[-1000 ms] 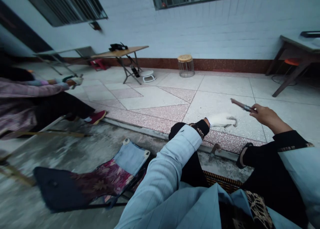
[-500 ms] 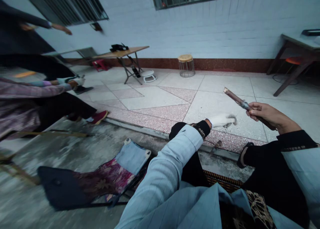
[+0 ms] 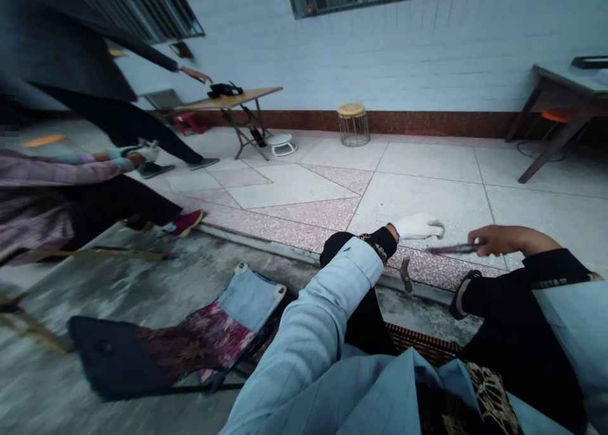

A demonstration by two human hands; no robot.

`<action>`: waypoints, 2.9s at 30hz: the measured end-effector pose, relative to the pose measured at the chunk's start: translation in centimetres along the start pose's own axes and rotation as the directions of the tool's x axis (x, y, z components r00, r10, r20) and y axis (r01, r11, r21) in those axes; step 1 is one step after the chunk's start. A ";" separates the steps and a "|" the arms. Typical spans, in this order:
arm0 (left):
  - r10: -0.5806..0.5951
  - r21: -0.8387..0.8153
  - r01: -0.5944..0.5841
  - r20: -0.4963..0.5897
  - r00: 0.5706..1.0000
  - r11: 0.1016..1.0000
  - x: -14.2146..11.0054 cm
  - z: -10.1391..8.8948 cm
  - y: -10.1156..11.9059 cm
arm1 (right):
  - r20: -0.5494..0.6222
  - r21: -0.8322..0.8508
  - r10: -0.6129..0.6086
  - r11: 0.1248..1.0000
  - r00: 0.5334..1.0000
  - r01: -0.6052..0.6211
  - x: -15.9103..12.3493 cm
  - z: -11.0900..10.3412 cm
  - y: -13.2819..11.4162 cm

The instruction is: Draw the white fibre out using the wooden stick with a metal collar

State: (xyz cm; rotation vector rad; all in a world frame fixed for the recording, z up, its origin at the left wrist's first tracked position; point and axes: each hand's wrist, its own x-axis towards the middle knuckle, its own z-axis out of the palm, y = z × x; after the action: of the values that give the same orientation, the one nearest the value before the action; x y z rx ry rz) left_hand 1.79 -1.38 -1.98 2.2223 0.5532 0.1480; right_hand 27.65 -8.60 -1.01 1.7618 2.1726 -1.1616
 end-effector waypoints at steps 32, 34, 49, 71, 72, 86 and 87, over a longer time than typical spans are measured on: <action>0.056 -0.213 -0.060 -0.025 0.998 0.975 -1.3 -0.2 0.9 | 0.227 0.311 -0.344 0.912 0.911 0.267 -3.9 -0.6 -3.0; 0.042 -0.269 -0.056 -0.058 0.997 0.961 -1.5 -0.6 1.6 | 0.048 0.452 -0.453 0.805 0.890 0.385 -4.9 -1.2 -3.7; 0.144 -0.407 -0.122 0.023 0.989 0.905 -2.5 -0.1 2.3 | -0.828 0.086 0.069 0.996 0.556 0.003 -1.6 -3.7 -5.8; 0.070 -0.450 -0.114 -0.114 0.991 0.886 -2.2 0.7 2.6 | -0.501 0.555 -0.312 0.599 0.807 0.577 -5.0 -2.2 -7.8; 0.071 -0.431 -0.121 -0.130 0.989 0.894 -2.1 0.7 2.4 | -0.529 0.559 -0.305 0.577 0.792 0.595 -4.9 -2.2 -7.8; 0.052 -0.014 -0.055 -0.158 0.986 0.998 -1.3 1.3 1.0 | -0.699 0.472 -0.209 0.583 0.684 0.661 -5.7 -2.5 -9.4; 0.032 -0.054 -0.041 -0.154 0.988 0.998 -1.5 1.4 1.0 | -0.717 0.464 -0.200 0.578 0.668 0.671 -5.7 -2.6 -9.4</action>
State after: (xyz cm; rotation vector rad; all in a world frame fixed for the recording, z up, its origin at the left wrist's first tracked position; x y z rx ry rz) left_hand 1.23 -3.59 -2.01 2.1779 0.5844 0.3520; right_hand 22.14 -11.82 8.32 2.1002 2.9882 -2.0323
